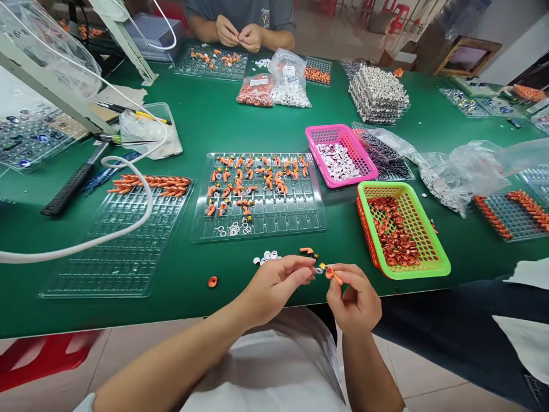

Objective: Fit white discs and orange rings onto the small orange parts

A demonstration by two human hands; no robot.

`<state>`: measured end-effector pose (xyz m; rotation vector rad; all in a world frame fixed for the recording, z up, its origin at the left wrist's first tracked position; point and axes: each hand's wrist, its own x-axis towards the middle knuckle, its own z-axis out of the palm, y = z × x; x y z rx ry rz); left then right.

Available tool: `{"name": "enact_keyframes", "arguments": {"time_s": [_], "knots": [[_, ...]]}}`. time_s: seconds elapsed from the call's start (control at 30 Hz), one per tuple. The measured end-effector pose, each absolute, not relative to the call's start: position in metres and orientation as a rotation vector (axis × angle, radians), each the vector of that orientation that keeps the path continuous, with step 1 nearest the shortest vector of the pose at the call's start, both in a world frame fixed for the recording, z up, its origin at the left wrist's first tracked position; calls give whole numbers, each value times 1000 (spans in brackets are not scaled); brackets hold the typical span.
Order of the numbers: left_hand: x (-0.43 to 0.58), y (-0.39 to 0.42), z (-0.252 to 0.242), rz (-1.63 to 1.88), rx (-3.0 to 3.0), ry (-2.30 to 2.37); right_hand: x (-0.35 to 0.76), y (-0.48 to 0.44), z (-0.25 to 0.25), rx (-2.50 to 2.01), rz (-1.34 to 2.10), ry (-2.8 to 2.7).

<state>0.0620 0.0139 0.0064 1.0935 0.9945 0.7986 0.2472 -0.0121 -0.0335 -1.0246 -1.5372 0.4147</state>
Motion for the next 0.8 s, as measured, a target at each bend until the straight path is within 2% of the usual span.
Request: {"name": "enact_keyframes", "arguments": {"time_s": [0.13, 0.33, 0.43, 0.53, 0.6, 0.67, 0.8], "knots": [[53, 9, 10, 698, 572, 873, 242, -11, -34, -914, 103, -1807], [43, 5, 6, 763, 505, 879, 228, -7, -34, -771, 11, -1884], [36, 0, 10, 959, 930, 977, 221, -9, -33, -715, 183, -1775], [28, -4, 14, 1196, 1692, 879, 215, -12, -28, -744, 545, -1573], [26, -6, 14, 1232, 1996, 790, 212, -14, -24, -794, 798, -1511], [27, -6, 12, 1252, 2062, 849, 210, -14, -20, -860, 960, -1546], [31, -8, 7, 1289, 1956, 1007, 209, -12, -17, -1000, 1048, -1620]]}}
